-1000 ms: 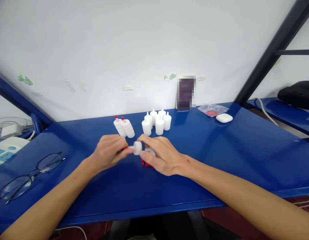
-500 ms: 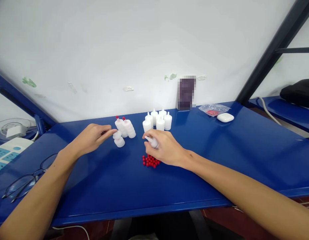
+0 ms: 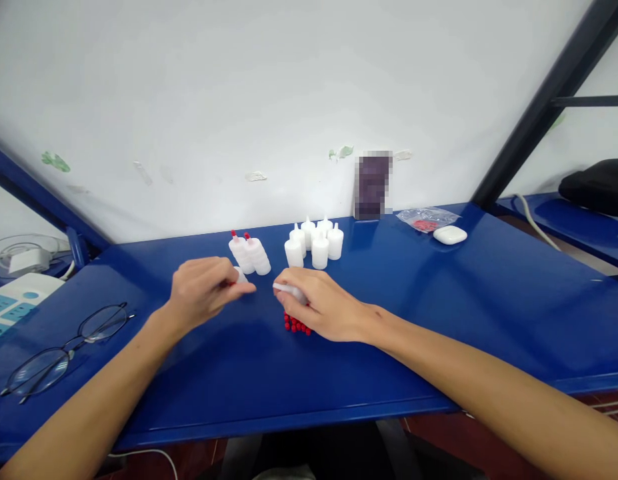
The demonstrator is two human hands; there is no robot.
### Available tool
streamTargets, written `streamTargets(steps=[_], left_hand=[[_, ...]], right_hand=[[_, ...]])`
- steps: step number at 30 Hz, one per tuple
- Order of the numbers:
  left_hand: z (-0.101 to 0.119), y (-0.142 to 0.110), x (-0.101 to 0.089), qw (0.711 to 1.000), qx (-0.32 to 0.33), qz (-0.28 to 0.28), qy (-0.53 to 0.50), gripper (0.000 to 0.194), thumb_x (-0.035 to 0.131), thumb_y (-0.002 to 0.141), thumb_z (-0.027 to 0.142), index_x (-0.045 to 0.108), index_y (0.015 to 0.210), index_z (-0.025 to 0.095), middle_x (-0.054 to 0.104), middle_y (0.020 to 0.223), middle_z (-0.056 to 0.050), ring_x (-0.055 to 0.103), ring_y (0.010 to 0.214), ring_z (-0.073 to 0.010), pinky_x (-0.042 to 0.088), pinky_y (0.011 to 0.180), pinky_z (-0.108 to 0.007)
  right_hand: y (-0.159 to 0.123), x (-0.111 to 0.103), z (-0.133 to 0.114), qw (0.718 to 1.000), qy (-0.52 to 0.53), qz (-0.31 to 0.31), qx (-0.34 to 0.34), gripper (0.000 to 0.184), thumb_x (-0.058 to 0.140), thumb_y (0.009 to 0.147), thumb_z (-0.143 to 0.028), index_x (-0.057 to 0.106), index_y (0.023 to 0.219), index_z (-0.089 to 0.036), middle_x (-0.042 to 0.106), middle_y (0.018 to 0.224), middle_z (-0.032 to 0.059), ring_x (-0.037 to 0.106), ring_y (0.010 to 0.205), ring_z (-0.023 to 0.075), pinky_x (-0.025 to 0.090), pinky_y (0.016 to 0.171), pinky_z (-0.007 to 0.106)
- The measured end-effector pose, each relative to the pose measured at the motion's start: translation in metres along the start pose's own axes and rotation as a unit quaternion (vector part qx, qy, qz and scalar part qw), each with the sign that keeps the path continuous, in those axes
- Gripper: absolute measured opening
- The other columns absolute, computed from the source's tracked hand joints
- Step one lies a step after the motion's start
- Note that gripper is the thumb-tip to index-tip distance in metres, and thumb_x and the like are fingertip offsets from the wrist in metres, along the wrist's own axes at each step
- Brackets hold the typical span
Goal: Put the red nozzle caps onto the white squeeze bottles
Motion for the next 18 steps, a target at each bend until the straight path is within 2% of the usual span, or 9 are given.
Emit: streamTargets(steps=[3,7,10,13,18], left_hand=[[0.028,0.003,0.012,0.998,0.040,0.026,-0.051,0.038,0.064,0.090,0.046,0.047,0.070,0.018,0.046,0.056,0.006,0.039,0.049,-0.0081,0.032,0.050,-0.024],[0.051,0.007,0.017,0.993,0.085,0.048,-0.062,0.039,0.067,0.089,0.042,0.045,0.067,0.018,0.044,0.052,0.006,0.040,0.047,-0.0077,0.033,0.048,-0.024],[0.060,0.009,0.016,0.991,0.111,0.056,-0.054,0.040,0.070,0.087,0.039,0.046,0.064,0.018,0.044,0.050,0.006,0.041,0.046,-0.0077,0.035,0.047,-0.024],[0.063,0.011,0.015,0.990,0.121,0.056,-0.046,0.039,0.070,0.088,0.036,0.046,0.063,0.018,0.046,0.051,0.005,0.042,0.046,-0.0087,0.036,0.047,-0.026],[0.067,0.014,0.015,0.989,0.131,0.042,-0.044,0.039,0.059,0.096,0.031,0.046,0.061,0.018,0.045,0.050,0.004,0.038,0.046,-0.0099,0.033,0.046,-0.027]], right_hand=[[0.001,0.007,-0.009,0.999,0.029,-0.033,-0.013,0.017,0.042,0.100,-0.029,0.054,0.095,-0.018,0.055,0.088,0.0012,0.051,0.078,0.0134,0.040,0.073,0.028],[0.000,0.012,-0.011,0.993,0.102,-0.057,-0.020,0.027,0.034,0.100,-0.024,0.043,0.075,-0.019,0.046,0.077,-0.0013,0.043,0.069,0.0124,0.037,0.068,0.028],[-0.002,0.014,-0.013,0.992,0.109,-0.059,-0.037,0.029,0.034,0.099,-0.030,0.039,0.073,-0.019,0.042,0.075,-0.0017,0.040,0.067,0.0126,0.035,0.065,0.029],[-0.002,0.014,-0.013,0.992,0.104,-0.057,-0.044,0.028,0.038,0.098,-0.037,0.043,0.078,-0.019,0.044,0.074,-0.0018,0.040,0.066,0.0122,0.034,0.064,0.029],[-0.003,0.018,-0.016,0.991,0.103,-0.080,-0.034,0.030,0.041,0.097,-0.039,0.046,0.076,-0.018,0.047,0.073,-0.0016,0.042,0.066,0.0117,0.034,0.062,0.028]])
Point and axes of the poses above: each hand's wrist, its own y-axis towards the middle knuckle, its own x-axis out of the palm, z = x × y, the point moved 8 cm from there along y, towards the middle knuckle
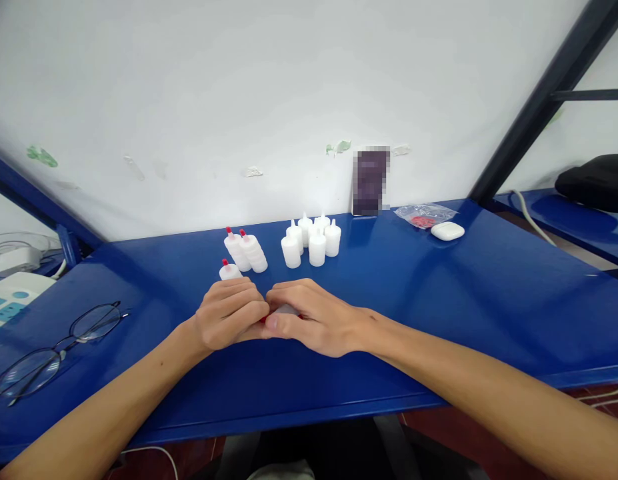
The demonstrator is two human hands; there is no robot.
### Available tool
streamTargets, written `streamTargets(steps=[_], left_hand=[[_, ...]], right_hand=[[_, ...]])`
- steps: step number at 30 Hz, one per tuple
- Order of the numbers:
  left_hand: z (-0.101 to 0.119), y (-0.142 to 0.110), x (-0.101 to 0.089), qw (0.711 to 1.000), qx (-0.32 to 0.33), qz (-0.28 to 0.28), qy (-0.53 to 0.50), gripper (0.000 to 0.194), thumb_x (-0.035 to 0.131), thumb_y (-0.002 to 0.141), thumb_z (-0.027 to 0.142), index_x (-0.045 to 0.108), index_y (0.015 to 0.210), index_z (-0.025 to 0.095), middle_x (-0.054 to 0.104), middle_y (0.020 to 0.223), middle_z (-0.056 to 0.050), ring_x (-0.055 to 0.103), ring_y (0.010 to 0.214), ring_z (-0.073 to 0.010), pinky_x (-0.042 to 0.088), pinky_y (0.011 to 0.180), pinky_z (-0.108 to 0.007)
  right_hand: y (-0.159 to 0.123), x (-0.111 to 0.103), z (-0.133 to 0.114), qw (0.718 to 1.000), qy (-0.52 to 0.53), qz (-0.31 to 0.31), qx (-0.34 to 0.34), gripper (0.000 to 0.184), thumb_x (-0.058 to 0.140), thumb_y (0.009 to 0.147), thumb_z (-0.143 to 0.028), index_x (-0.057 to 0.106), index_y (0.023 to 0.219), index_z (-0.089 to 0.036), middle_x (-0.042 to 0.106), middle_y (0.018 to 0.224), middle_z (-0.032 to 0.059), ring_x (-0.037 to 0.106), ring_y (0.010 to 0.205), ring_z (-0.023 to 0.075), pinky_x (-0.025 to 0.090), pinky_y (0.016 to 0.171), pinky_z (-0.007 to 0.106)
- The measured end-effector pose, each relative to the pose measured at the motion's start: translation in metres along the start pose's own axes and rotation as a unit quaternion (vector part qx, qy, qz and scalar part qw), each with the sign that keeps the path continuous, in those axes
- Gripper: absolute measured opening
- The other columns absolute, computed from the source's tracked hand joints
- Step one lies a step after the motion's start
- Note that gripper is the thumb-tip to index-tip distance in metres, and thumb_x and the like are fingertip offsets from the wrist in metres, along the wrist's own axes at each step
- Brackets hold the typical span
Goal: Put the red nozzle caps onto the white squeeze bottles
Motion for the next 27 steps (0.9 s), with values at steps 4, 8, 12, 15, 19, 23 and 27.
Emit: streamTargets(steps=[4,8,12,15,19,23,27], left_hand=[[0.003,0.003,0.002,1.000,0.013,-0.021,-0.008,0.040,0.049,0.100,0.025,0.045,0.061,0.017,0.042,0.052,0.003,0.036,0.047,-0.0098,0.032,0.047,-0.027],[0.006,0.002,0.007,0.999,0.016,-0.047,0.013,0.038,0.053,0.097,0.018,0.042,0.061,0.018,0.038,0.054,0.005,0.035,0.047,-0.0101,0.030,0.047,-0.027],[0.009,0.003,0.011,0.997,0.019,-0.066,0.018,0.035,0.051,0.095,0.010,0.044,0.062,0.018,0.038,0.054,0.004,0.034,0.047,-0.0108,0.030,0.047,-0.027],[0.011,0.004,0.011,0.997,0.025,-0.066,0.027,0.035,0.050,0.097,0.013,0.044,0.062,0.018,0.039,0.055,0.005,0.034,0.047,-0.0107,0.030,0.047,-0.027],[-0.004,-0.001,0.006,0.997,0.003,-0.074,0.023,0.039,0.046,0.101,0.027,0.045,0.064,0.018,0.044,0.055,0.004,0.037,0.047,-0.0103,0.034,0.049,-0.026],[-0.056,-0.018,-0.018,0.984,-0.154,-0.068,0.051,0.042,0.055,0.098,0.037,0.050,0.061,0.017,0.047,0.050,0.006,0.038,0.045,-0.0072,0.030,0.047,-0.023],[-0.111,-0.046,-0.044,0.918,-0.385,-0.061,0.073,0.044,0.061,0.091,0.039,0.051,0.054,0.015,0.042,0.045,0.006,0.035,0.043,-0.0060,0.028,0.046,-0.022]], right_hand=[[0.001,0.004,-0.001,0.999,-0.001,-0.019,0.025,0.025,0.047,0.094,-0.033,0.050,0.075,-0.017,0.051,0.074,-0.0012,0.044,0.067,0.0117,0.035,0.061,0.027],[0.001,0.005,0.002,0.998,-0.002,-0.027,0.055,0.020,0.048,0.091,-0.024,0.047,0.072,-0.017,0.047,0.069,-0.0034,0.039,0.061,0.0098,0.033,0.056,0.026],[0.000,0.006,0.002,0.998,-0.014,-0.031,0.054,0.024,0.047,0.089,-0.022,0.039,0.067,-0.019,0.042,0.065,-0.0043,0.036,0.059,0.0094,0.031,0.055,0.026],[0.000,0.007,0.001,0.998,-0.022,-0.033,0.046,0.023,0.047,0.088,-0.018,0.036,0.067,-0.019,0.039,0.064,-0.0050,0.034,0.058,0.0091,0.031,0.055,0.025],[-0.001,-0.002,0.004,0.999,-0.020,0.008,0.050,0.013,0.045,0.095,-0.028,0.049,0.087,-0.019,0.047,0.071,-0.0045,0.039,0.060,0.0100,0.032,0.057,0.025],[-0.005,-0.022,0.016,0.992,-0.051,0.082,0.076,0.021,0.039,0.100,-0.035,0.049,0.111,-0.020,0.052,0.074,-0.0035,0.045,0.062,0.0118,0.035,0.061,0.027],[-0.006,-0.031,0.025,0.983,-0.116,0.099,0.097,0.017,0.043,0.091,-0.018,0.050,0.106,-0.020,0.056,0.080,-0.0015,0.049,0.067,0.0137,0.037,0.066,0.029]])
Point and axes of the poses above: each hand's wrist, its own y-axis towards the middle knuckle, its own x-axis out of the palm, z = x × y, the point moved 8 cm from there along y, towards the middle knuckle
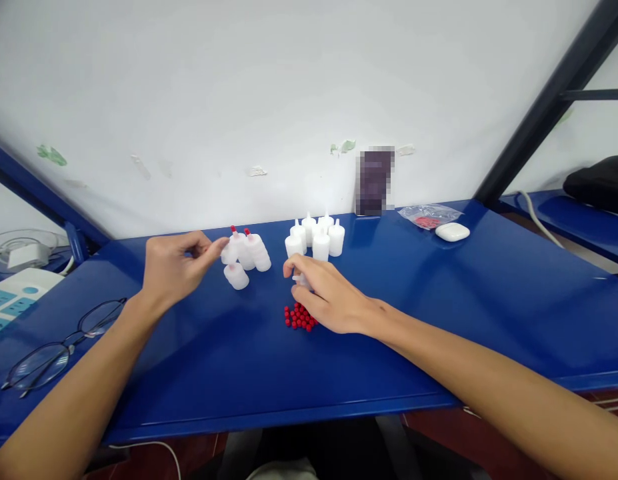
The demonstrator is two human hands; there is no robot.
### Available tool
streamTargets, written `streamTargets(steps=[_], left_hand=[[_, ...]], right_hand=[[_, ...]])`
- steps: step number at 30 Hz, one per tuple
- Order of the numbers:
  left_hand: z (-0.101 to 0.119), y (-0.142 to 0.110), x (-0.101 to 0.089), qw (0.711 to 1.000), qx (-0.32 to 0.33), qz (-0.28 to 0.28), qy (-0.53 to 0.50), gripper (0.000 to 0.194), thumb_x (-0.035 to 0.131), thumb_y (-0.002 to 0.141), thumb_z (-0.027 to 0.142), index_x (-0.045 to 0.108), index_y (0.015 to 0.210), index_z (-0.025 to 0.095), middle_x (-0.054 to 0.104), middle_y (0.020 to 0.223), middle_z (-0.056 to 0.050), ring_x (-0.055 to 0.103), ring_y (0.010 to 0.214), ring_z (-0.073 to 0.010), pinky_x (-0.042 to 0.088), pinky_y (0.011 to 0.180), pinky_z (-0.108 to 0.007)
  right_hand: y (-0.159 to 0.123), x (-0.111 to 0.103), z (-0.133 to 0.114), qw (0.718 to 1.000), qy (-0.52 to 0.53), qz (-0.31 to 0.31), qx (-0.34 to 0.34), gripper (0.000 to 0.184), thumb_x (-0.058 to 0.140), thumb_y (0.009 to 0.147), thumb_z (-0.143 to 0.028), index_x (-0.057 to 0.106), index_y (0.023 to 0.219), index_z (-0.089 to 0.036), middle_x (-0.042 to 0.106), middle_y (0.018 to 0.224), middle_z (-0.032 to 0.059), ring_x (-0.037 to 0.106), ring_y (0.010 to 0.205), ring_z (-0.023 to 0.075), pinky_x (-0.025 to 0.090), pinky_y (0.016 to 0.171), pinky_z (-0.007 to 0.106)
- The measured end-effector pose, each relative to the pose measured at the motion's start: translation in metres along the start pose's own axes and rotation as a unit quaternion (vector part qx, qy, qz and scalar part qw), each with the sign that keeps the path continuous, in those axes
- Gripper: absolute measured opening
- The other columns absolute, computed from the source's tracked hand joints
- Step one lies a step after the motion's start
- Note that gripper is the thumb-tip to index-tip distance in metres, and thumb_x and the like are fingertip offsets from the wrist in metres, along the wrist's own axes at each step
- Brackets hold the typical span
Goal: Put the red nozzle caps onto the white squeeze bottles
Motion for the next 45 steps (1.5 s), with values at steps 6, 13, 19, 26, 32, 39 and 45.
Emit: streamTargets(steps=[6,13,19,26,32,39,45], left_hand=[[-0.032,0.000,0.014,0.988,-0.132,-0.080,-0.016,0.051,0.066,0.082,0.053,0.051,0.051,0.015,0.040,0.044,0.006,0.032,0.044,-0.0069,0.027,0.045,-0.022],[-0.033,0.000,0.007,0.986,-0.149,-0.058,-0.037,0.051,0.072,0.077,0.054,0.051,0.052,0.016,0.042,0.045,0.005,0.032,0.044,-0.0066,0.026,0.043,-0.022],[-0.008,-0.002,-0.008,0.986,-0.086,0.056,-0.134,0.038,0.078,0.078,0.037,0.054,0.057,0.015,0.048,0.047,0.006,0.040,0.043,-0.0056,0.032,0.044,-0.020],[0.062,-0.019,0.019,0.974,0.089,0.041,-0.204,0.029,0.079,0.080,0.030,0.059,0.065,0.015,0.059,0.058,0.005,0.049,0.048,-0.0045,0.040,0.048,-0.017],[0.085,-0.029,0.023,0.957,0.159,0.044,-0.237,0.014,0.076,0.082,0.021,0.063,0.078,0.015,0.066,0.070,0.001,0.060,0.061,-0.0078,0.050,0.059,-0.018],[0.105,-0.039,0.020,0.930,0.292,0.046,-0.218,0.012,0.066,0.092,0.024,0.061,0.088,0.013,0.066,0.074,-0.004,0.060,0.063,-0.0124,0.051,0.058,-0.024],[0.104,-0.041,0.026,0.932,0.271,0.049,-0.236,0.013,0.061,0.094,0.024,0.060,0.085,0.015,0.061,0.069,-0.002,0.053,0.058,-0.0115,0.046,0.055,-0.026]], right_hand=[[0.000,-0.001,0.001,1.000,-0.018,0.016,-0.001,0.019,0.039,0.087,-0.009,0.048,0.099,-0.021,0.050,0.067,-0.0057,0.043,0.056,0.0111,0.034,0.060,0.026],[0.002,-0.007,0.002,0.997,-0.035,0.065,0.015,0.012,0.051,0.092,-0.023,0.060,0.097,-0.018,0.064,0.081,0.0011,0.053,0.063,0.0123,0.040,0.059,0.025],[0.004,-0.005,-0.007,0.997,0.015,0.065,-0.033,0.023,0.043,0.101,-0.034,0.061,0.102,-0.019,0.063,0.087,0.0027,0.056,0.075,0.0139,0.043,0.072,0.028],[0.001,0.002,-0.014,0.998,0.036,0.017,-0.047,0.022,0.042,0.101,-0.034,0.057,0.094,-0.019,0.053,0.084,0.0006,0.049,0.076,0.0135,0.038,0.071,0.028],[0.000,0.005,-0.015,0.988,0.134,-0.026,-0.070,0.027,0.040,0.099,-0.036,0.056,0.089,-0.017,0.051,0.081,0.0006,0.046,0.070,0.0135,0.035,0.066,0.029],[-0.003,0.018,-0.026,0.983,0.158,-0.075,-0.063,0.029,0.052,0.095,-0.040,0.047,0.077,-0.018,0.041,0.073,-0.0034,0.037,0.064,0.0101,0.030,0.058,0.026],[-0.005,0.028,-0.028,0.972,0.201,-0.112,-0.039,0.027,0.049,0.097,-0.037,0.053,0.079,-0.016,0.045,0.076,-0.0021,0.040,0.068,0.0105,0.034,0.062,0.026]])
Point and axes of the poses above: each hand's wrist, its own y-axis towards the middle knuckle, its own x-axis out of the palm, z = x × y, the point moved 8 cm from there along y, towards the middle knuckle
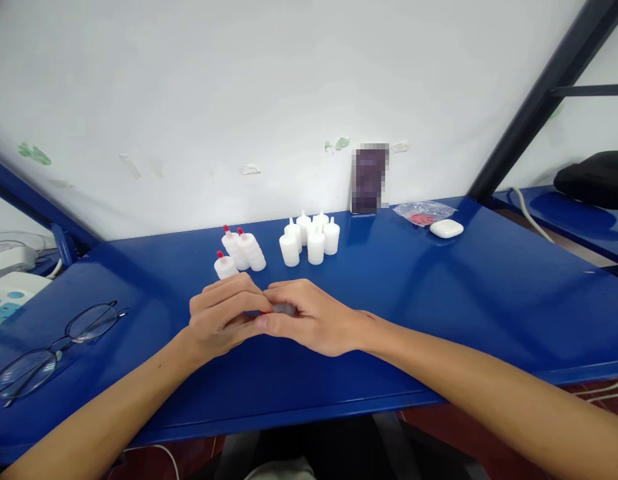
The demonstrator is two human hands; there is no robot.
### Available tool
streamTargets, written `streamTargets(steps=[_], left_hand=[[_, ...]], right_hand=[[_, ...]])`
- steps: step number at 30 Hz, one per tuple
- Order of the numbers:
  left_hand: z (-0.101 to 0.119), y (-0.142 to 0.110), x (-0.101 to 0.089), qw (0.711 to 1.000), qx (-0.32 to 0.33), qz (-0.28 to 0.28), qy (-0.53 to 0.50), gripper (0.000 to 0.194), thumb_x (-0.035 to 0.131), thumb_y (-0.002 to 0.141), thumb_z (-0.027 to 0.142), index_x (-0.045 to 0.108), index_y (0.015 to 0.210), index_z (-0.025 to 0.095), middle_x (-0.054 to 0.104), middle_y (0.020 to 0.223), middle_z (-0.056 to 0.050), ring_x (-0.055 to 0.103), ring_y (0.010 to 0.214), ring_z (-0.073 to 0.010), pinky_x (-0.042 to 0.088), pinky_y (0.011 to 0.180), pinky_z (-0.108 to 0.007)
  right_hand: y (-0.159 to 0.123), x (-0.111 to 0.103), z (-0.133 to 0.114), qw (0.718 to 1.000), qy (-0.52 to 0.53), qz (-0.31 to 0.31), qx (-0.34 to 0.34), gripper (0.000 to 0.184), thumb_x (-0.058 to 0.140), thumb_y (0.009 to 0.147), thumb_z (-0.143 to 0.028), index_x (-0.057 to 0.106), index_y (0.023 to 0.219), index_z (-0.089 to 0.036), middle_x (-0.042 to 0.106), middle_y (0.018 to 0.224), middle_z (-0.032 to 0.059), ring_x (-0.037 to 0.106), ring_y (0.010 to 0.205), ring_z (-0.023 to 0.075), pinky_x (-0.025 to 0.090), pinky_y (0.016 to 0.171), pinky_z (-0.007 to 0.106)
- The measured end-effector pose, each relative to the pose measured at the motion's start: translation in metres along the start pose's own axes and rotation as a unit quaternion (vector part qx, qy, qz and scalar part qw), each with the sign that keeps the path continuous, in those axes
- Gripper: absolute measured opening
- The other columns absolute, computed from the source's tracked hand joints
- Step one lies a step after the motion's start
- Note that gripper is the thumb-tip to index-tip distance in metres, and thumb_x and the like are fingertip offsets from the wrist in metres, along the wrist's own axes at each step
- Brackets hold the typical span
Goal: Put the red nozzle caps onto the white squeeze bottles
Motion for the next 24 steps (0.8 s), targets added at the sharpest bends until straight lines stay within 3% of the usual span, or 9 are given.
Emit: streamTargets(steps=[5,8,12,15,18,21,24], left_hand=[[0.001,0.000,0.003,1.000,-0.010,-0.001,0.012,0.005,0.067,0.085,0.013,0.062,0.086,0.015,0.061,0.074,-0.002,0.056,0.061,-0.0107,0.050,0.057,-0.023],[0.000,0.001,0.005,0.999,-0.033,-0.021,0.004,0.019,0.064,0.081,0.008,0.064,0.098,0.015,0.065,0.086,-0.004,0.062,0.070,-0.0114,0.053,0.062,-0.021],[-0.011,0.000,0.001,0.995,-0.091,-0.035,-0.004,0.015,0.060,0.088,0.009,0.063,0.100,0.017,0.066,0.084,-0.003,0.060,0.069,-0.0111,0.052,0.062,-0.023],[-0.035,-0.002,-0.026,0.985,-0.166,0.033,0.045,0.002,0.060,0.090,0.016,0.062,0.090,0.018,0.062,0.072,0.001,0.054,0.059,-0.0093,0.045,0.057,-0.023],[-0.062,-0.011,-0.067,0.956,-0.233,0.137,0.115,0.010,0.065,0.088,0.023,0.061,0.081,0.018,0.058,0.062,0.004,0.049,0.052,-0.0077,0.041,0.053,-0.022],[-0.084,-0.017,-0.089,0.939,-0.273,0.142,0.156,0.016,0.069,0.084,0.026,0.060,0.074,0.017,0.057,0.061,0.004,0.049,0.054,-0.0080,0.041,0.054,-0.022],[-0.094,-0.020,-0.090,0.938,-0.287,0.104,0.164,0.014,0.070,0.082,0.026,0.062,0.073,0.017,0.066,0.074,0.000,0.056,0.063,-0.0102,0.044,0.060,-0.025]], right_hand=[[-0.001,-0.005,0.001,1.000,-0.016,0.022,-0.013,0.031,0.048,0.095,-0.035,0.048,0.070,-0.017,0.046,0.073,-0.0013,0.042,0.066,0.0112,0.036,0.060,0.027],[-0.003,-0.010,0.002,0.999,-0.013,0.036,-0.017,0.034,0.046,0.096,-0.040,0.047,0.070,-0.018,0.046,0.070,-0.0016,0.041,0.062,0.0107,0.036,0.057,0.026],[-0.004,-0.018,0.000,0.998,-0.025,0.051,-0.011,0.029,0.040,0.099,-0.043,0.051,0.088,-0.019,0.050,0.074,-0.0022,0.043,0.063,0.0113,0.037,0.058,0.026],[-0.006,-0.040,0.000,0.983,-0.120,0.137,-0.019,0.022,0.044,0.098,-0.039,0.051,0.108,-0.021,0.054,0.077,-0.0020,0.048,0.066,0.0131,0.039,0.064,0.028],[-0.014,-0.075,0.007,0.933,-0.220,0.283,-0.006,0.012,0.050,0.094,-0.030,0.054,0.103,-0.022,0.052,0.068,-0.0038,0.050,0.063,0.0133,0.039,0.063,0.028],[-0.022,-0.103,0.021,0.899,-0.217,0.381,0.016,0.012,0.050,0.093,-0.028,0.054,0.103,-0.022,0.052,0.069,-0.0033,0.054,0.063,0.0143,0.041,0.061,0.028],[-0.025,-0.117,0.033,0.884,-0.198,0.421,0.039,0.014,0.055,0.090,-0.034,0.057,0.096,-0.022,0.052,0.069,-0.0024,0.052,0.059,0.0139,0.041,0.058,0.028]])
Point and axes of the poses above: each hand's wrist, its own y-axis towards the middle knuckle, its own x-axis out of the palm, z = x × y, the point moved 8 cm from there along y, towards the middle knuckle
